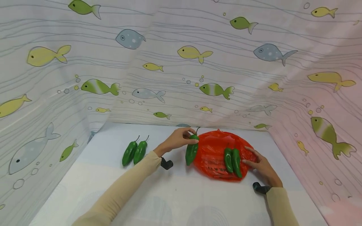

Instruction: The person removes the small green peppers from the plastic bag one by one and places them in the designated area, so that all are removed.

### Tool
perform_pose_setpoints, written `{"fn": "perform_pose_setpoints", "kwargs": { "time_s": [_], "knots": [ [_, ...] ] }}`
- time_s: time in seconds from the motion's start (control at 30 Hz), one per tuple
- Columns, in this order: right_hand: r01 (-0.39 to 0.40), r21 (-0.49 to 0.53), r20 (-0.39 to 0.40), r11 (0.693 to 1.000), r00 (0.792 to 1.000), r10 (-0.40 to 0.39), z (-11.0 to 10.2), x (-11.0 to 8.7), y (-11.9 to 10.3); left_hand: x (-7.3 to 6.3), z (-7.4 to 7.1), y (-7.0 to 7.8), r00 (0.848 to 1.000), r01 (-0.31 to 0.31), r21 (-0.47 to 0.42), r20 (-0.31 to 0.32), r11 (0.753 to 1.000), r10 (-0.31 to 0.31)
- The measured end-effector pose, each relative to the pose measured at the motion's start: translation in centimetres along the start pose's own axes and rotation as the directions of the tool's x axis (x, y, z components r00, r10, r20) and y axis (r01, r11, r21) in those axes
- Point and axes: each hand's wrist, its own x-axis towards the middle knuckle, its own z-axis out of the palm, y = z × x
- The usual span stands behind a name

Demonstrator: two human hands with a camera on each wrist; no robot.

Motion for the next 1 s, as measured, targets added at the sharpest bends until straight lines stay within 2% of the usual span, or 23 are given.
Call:
{"fn": "perform_pose_setpoints", "kwargs": {
  "time_s": [0.2,0.73,0.87,1.0],
  "knots": [
    [-0.003,-0.013,0.006,1.000,1.000,0.003,-0.2,-0.3,0.0,-1.0,-1.4,-0.4,1.000,0.002,0.022,-0.024,1.000,-0.001],
    [-0.006,-0.026,-0.002,1.000,1.000,0.006,0.2,-0.1,0.4,-4.3,-4.6,-3.2,0.995,0.066,0.052,-0.076,0.996,-0.062],
    [-0.006,-0.018,0.001,1.000,1.000,0.006,0.1,-0.1,0.2,-5.0,-5.5,-3.6,0.992,0.088,0.061,-0.093,0.994,-0.082],
    [-0.002,0.032,0.012,0.999,1.000,0.001,0.0,-0.1,0.1,-5.6,-6.3,-4.0,0.990,0.103,0.065,-0.102,0.993,-0.096]
  ]
}}
